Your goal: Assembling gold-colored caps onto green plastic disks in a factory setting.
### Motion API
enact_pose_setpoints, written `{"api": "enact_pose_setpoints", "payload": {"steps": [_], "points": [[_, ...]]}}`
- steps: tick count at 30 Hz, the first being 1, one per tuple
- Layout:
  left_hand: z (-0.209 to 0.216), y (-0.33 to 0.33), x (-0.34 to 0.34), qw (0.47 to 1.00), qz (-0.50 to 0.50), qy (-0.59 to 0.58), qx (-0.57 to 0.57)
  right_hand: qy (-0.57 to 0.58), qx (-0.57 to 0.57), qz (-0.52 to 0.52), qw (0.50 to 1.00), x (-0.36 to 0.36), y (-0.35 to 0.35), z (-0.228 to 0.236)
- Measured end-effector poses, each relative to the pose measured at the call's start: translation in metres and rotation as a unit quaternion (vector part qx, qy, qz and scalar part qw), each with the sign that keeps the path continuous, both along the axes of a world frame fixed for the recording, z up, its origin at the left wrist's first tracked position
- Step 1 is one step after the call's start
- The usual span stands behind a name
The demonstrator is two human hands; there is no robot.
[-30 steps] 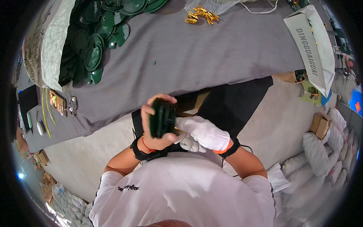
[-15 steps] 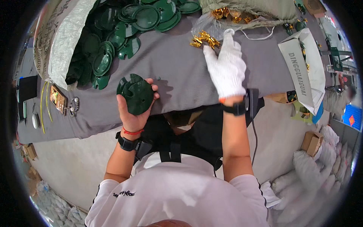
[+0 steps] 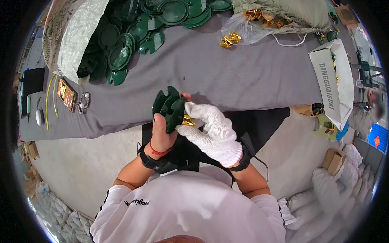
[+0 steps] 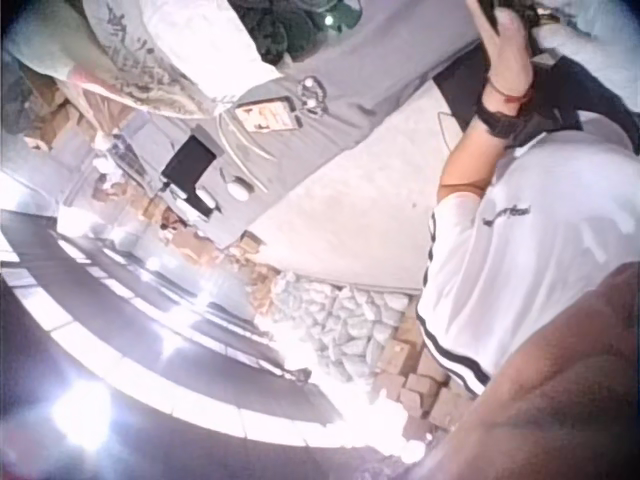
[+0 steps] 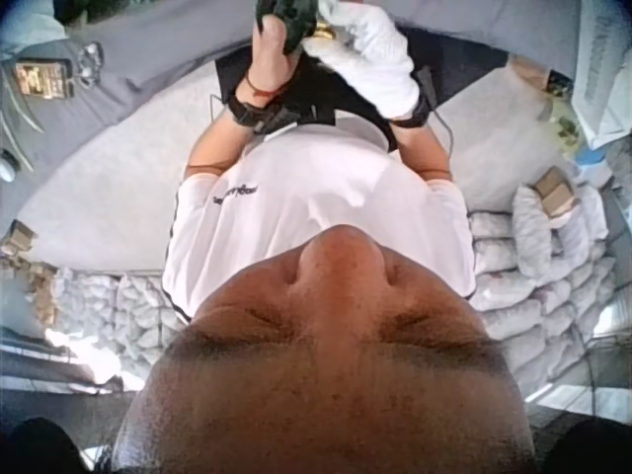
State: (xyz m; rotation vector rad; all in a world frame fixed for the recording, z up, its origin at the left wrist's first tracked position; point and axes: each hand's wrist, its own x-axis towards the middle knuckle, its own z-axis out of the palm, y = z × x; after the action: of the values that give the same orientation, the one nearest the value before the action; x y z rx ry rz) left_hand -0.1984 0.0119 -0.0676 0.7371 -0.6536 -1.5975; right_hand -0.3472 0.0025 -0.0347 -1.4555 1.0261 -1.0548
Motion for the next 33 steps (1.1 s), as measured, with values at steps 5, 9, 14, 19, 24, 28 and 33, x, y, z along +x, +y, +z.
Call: {"api": "enact_pose_setpoints", "payload": {"steps": [5, 9, 14, 19, 24, 28, 33], "points": [[0.011, 0.008, 0.004, 0.999, -0.026, -0.016, 0.033, 0.198, -0.02, 0.084, 0.976, -0.007, -0.002, 0.025], [0.016, 0.018, -0.003, 0.988, 0.008, -0.154, 0.005, 0.327, -0.213, 0.106, 0.915, -0.008, -0.003, 0.022], [-0.009, 0.031, -0.007, 0.967, 0.007, -0.22, -0.127, 0.076, 0.168, 0.071, 0.98, -0.014, 0.008, 0.027], [-0.022, 0.037, -0.018, 0.953, 0.037, -0.243, -0.18, -0.253, 0.504, -0.012, 0.826, -0.013, 0.023, 0.005], [-0.004, 0.026, -0.005, 0.988, -0.043, -0.149, -0.002, -0.134, 0.329, 0.043, 0.934, -0.021, 0.032, 0.003], [-0.002, 0.03, -0.005, 0.989, -0.049, -0.138, 0.003, 0.368, -0.083, 0.157, 0.913, -0.023, 0.019, 0.001], [-0.022, 0.036, -0.001, 0.959, -0.041, -0.248, -0.128, 0.278, 0.042, 0.138, 0.95, -0.019, 0.032, -0.009]]}}
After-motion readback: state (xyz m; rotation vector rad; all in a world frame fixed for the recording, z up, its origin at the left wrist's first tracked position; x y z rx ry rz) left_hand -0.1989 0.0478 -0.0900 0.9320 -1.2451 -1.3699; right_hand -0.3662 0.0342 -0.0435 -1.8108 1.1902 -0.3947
